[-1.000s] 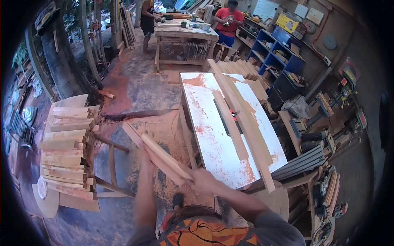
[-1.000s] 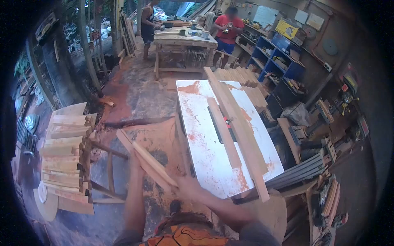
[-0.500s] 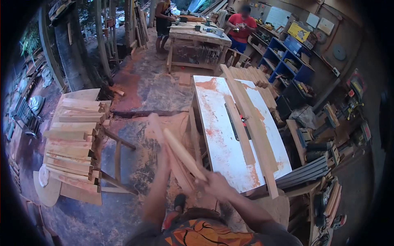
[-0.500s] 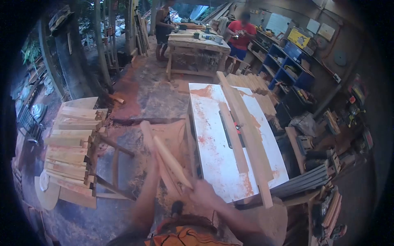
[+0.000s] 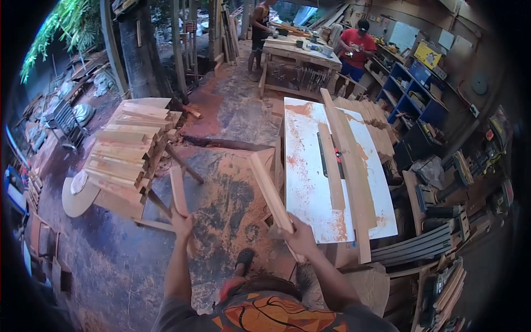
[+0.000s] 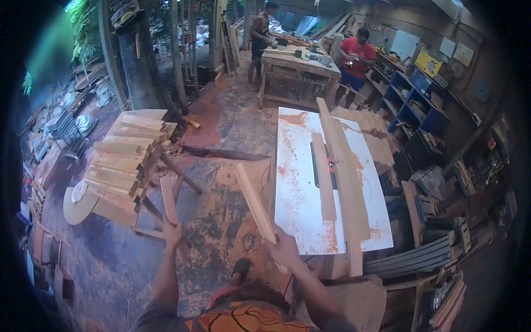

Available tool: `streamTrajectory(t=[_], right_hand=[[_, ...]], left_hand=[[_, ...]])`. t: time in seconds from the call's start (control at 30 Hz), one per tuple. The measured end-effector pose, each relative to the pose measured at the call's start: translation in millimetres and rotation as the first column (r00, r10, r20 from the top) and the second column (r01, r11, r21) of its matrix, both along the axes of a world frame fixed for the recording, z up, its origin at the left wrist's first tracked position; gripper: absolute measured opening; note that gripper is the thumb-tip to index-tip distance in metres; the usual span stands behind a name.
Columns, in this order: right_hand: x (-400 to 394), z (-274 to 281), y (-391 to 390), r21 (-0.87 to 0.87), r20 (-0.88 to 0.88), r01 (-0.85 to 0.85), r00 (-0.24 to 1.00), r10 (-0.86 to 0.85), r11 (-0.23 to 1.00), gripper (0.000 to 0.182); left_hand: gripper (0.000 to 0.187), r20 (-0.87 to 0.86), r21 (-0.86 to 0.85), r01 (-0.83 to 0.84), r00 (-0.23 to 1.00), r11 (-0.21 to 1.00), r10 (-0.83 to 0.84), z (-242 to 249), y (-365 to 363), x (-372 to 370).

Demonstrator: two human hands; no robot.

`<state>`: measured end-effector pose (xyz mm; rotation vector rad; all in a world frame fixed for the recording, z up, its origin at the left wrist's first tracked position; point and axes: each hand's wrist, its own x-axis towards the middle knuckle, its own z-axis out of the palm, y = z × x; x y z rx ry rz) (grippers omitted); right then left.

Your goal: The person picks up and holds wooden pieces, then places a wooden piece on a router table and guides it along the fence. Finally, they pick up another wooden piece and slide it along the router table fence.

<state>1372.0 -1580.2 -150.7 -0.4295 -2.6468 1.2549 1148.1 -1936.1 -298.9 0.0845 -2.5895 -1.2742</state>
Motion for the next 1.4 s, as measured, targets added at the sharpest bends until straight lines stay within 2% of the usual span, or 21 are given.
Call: streamTrajectory(t=[0.1, 0.13, 0.17, 0.2, 0.23, 0.3, 0.4, 0.47, 0.53, 0.63, 0.77, 0.87, 0.9, 0.93, 0.97, 1.07, 1.13, 1.2, 1.27, 1.33, 1.4], right_hand=[[48, -21, -9, -0.170, -0.064, 0.033, 0.997, -0.045, 0.985, 0.060], [55, -25, -13, -0.160, -0.051, 0.067, 0.996, -0.076, 0.985, 0.060], [62, -19, -21, -0.175, -0.011, 0.014, 1.000, -0.016, 0.984, 0.060], [65, -7, -31, -0.224, -0.071, 0.008, 0.997, -0.025, 0.975, 0.059], [65, 0, -39, -0.272, -0.144, 0.007, 0.988, -0.048, 0.962, 0.059], [70, 5, -53, -0.230, -0.214, -0.085, 0.976, 0.035, 0.970, 0.059], [87, 12, -77, -0.124, -0.183, -0.181, 0.971, 0.156, 0.976, 0.058], [94, -2, -83, 0.153, -0.060, -0.278, 0.955, 0.289, 0.948, 0.056], [95, 1, -86, 0.114, -0.025, -0.302, 0.951, 0.307, 0.946, 0.054], [89, -1, -100, 0.058, -0.034, -0.286, 0.957, 0.288, 0.957, 0.049], [76, -12, -120, 0.072, -0.041, -0.334, 0.940, 0.337, 0.940, 0.042], [68, -16, -138, 0.164, 0.008, -0.353, 0.934, 0.356, 0.921, 0.037], [65, -24, -140, -0.057, 0.035, -0.334, 0.941, 0.336, 0.941, 0.033], [56, -34, -144, -0.279, 0.086, -0.315, 0.933, 0.350, 0.907, 0.030], [50, -29, -149, -0.347, 0.053, -0.349, 0.920, 0.389, 0.871, 0.030], [29, -55, -147, -0.358, -0.048, -0.339, 0.937, 0.346, 0.870, 0.038], [20, -48, -149, -0.322, 0.082, -0.342, 0.919, 0.386, 0.883, 0.041], [7, -37, -152, -0.243, 0.304, -0.364, 0.852, 0.427, 0.899, 0.045], [-9, -39, -163, -0.208, 0.390, -0.428, 0.788, 0.476, 0.879, 0.045], [-25, -41, -174, -0.173, 0.474, -0.475, 0.728, 0.495, 0.863, 0.045], [-46, -44, -194, -0.159, 0.546, -0.504, 0.671, 0.501, 0.849, 0.044]], left_hand=[[0.055, -0.132, 0.211, 0.088, 0.989, 0.974, -0.061, -66, -50, 4], [0.053, 0.250, 0.428, 0.140, 0.931, 0.893, -0.266, -55, -63, 8], [0.044, 0.140, 0.805, 0.095, 0.929, 0.586, -0.344, -42, -49, 24], [0.037, 0.164, 0.953, -0.088, 0.955, 0.290, -0.248, 36, -3, 59], [0.048, 0.186, 0.970, -0.144, 0.958, 0.196, -0.217, 58, 10, 62], [0.061, -0.011, 1.000, 0.010, 0.959, -0.003, -0.283, 74, 20, 69], [0.068, -0.016, 0.992, -0.010, 0.979, -0.126, -0.201, 121, 46, 86], [0.067, -0.018, 0.990, -0.004, 0.988, -0.141, -0.150, 128, 59, 85], [0.067, -0.091, 0.982, 0.061, 0.983, -0.180, -0.160, 104, 50, 74], [0.063, 0.053, 0.999, -0.053, 0.993, -0.005, -0.107, 97, 48, 81], [0.056, 0.059, 0.998, -0.062, 0.991, 0.024, 0.121, 82, 44, 77], [0.053, 0.121, 0.748, -0.112, 0.992, 0.654, 0.031, 72, 23, 81], [0.052, 0.206, 0.578, -0.138, 0.978, 0.804, 0.019, 52, 11, 74], [0.050, 0.112, 0.357, -0.166, 0.985, 0.919, 0.135, 73, 3, 80], [0.044, -0.052, 0.359, -0.135, 0.985, 0.923, 0.164, 82, -13, 88], [0.047, -0.168, 0.289, -0.032, 0.982, 0.957, 0.084, 96, -78, 103], [0.055, 0.073, -0.224, 0.250, 0.968, 0.942, -0.240, 58, -132, 111], [0.057, 0.456, -0.325, 0.371, 0.867, 0.870, -0.200, 34, -198, 115], [0.057, 0.333, -0.396, 0.098, 0.942, 0.913, 0.043, -27, -265, 126], [0.059, 0.452, -0.637, 0.173, 0.873, 0.751, 0.183, -24, -304, 133], [0.059, 0.519, -0.638, 0.234, 0.834, 0.734, 0.186, -49, -337, 134]])
